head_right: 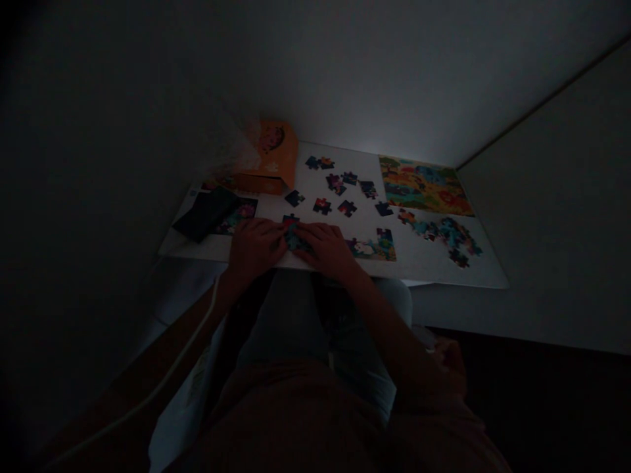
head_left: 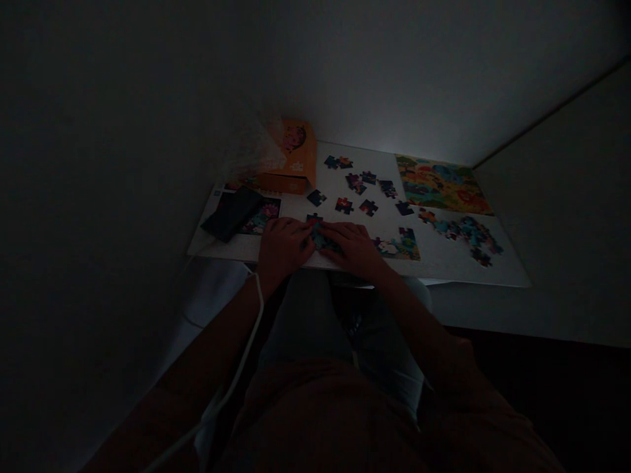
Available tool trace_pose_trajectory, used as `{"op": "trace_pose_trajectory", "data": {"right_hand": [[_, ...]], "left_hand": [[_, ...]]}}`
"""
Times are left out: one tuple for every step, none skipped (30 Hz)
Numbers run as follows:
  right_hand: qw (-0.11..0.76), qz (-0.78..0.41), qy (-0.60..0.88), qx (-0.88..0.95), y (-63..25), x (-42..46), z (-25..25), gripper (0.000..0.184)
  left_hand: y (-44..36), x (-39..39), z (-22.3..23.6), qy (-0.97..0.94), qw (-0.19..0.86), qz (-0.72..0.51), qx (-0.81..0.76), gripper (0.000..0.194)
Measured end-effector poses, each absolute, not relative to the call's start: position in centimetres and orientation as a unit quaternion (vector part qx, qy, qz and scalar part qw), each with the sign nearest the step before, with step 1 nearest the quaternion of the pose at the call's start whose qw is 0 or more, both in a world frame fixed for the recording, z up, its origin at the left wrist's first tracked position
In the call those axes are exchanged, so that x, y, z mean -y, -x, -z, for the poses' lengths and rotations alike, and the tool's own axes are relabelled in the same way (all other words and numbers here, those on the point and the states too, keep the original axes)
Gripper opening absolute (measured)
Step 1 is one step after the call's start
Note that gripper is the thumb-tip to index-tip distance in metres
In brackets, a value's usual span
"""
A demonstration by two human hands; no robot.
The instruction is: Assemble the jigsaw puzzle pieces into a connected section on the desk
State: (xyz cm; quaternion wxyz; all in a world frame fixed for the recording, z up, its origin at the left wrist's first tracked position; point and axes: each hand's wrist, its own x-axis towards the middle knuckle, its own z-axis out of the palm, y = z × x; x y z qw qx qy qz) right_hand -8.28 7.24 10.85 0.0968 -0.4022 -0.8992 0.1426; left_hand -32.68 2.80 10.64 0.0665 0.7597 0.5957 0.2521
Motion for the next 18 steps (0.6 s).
{"op": "trace_pose_trajectory", "data": {"right_hand": [[0.095, -0.141, 0.401, 0.900, 8.3, -7.3, -10.8, 0.057], [0.095, -0.138, 0.400, 0.901, 8.3, -7.3, -10.7, 0.057], [0.095, -0.136, 0.399, 0.902, 8.4, -7.3, -10.6, 0.057], [0.095, -0.134, 0.398, 0.903, 8.4, -7.3, -10.6, 0.057], [0.096, -0.132, 0.397, 0.903, 8.4, -7.3, -10.5, 0.057], [0.097, -0.131, 0.397, 0.903, 8.5, -7.2, -10.5, 0.057], [0.097, -0.130, 0.396, 0.904, 8.5, -7.2, -10.5, 0.056], [0.097, -0.131, 0.395, 0.904, 8.4, -7.2, -10.6, 0.055], [0.098, -0.133, 0.393, 0.905, 8.4, -7.2, -10.6, 0.053], [0.099, -0.134, 0.391, 0.905, 8.2, -7.5, -10.7, 0.051], [0.102, -0.134, 0.393, 0.904, 8.0, -7.9, -10.8, 0.050], [0.109, -0.133, 0.401, 0.900, 7.6, -8.5, -10.9, 0.049], [0.120, -0.130, 0.416, 0.892, 7.3, -9.3, -11.0, 0.050], [0.133, -0.128, 0.436, 0.881, 6.8, -10.3, -11.1, 0.051], [0.146, -0.124, 0.460, 0.867, 6.3, -11.5, -11.1, 0.054], [0.156, -0.120, 0.485, 0.852, 5.9, -12.7, -11.1, 0.058], [0.162, -0.116, 0.509, 0.837, 5.5, -13.9, -11.1, 0.061], [0.163, -0.112, 0.530, 0.825, 5.1, -15.0, -11.1, 0.064]], "left_hand": [[32.7, -2.8, -10.6, -0.762, 0.065, -0.252, -0.593, 0.039], [32.7, -2.7, -10.6, -0.763, 0.064, -0.251, -0.593, 0.039], [32.7, -2.7, -10.5, -0.763, 0.063, -0.250, -0.593, 0.039], [32.7, -2.7, -10.4, -0.764, 0.062, -0.248, -0.592, 0.039], [32.7, -2.7, -10.3, -0.765, 0.061, -0.247, -0.592, 0.039], [32.8, -2.7, -10.2, -0.765, 0.060, -0.248, -0.591, 0.039], [32.8, -2.8, -10.1, -0.765, 0.058, -0.249, -0.591, 0.038], [32.8, -2.8, -9.9, -0.765, 0.055, -0.251, -0.590, 0.037], [32.9, -2.8, -9.8, -0.766, 0.053, -0.253, -0.589, 0.036], [32.9, -2.8, -9.7, -0.767, 0.052, -0.254, -0.587, 0.034], [33.0, -2.8, -9.7, -0.768, 0.053, -0.255, -0.585, 0.033], [33.0, -2.9, -9.7, -0.771, 0.056, -0.255, -0.581, 0.033], [33.0, -2.9, -9.8, -0.775, 0.062, -0.254, -0.575, 0.033], [33.1, -2.9, -10.0, -0.780, 0.070, -0.252, -0.569, 0.033], [33.1, -2.9, -10.1, -0.784, 0.079, -0.249, -0.563, 0.033], [33.1, -2.9, -10.3, -0.788, 0.087, -0.247, -0.558, 0.033], [33.1, -2.9, -10.4, -0.791, 0.095, -0.245, -0.552, 0.033], [33.2, -2.9, -10.6, -0.795, 0.100, -0.243, -0.546, 0.034]]}}
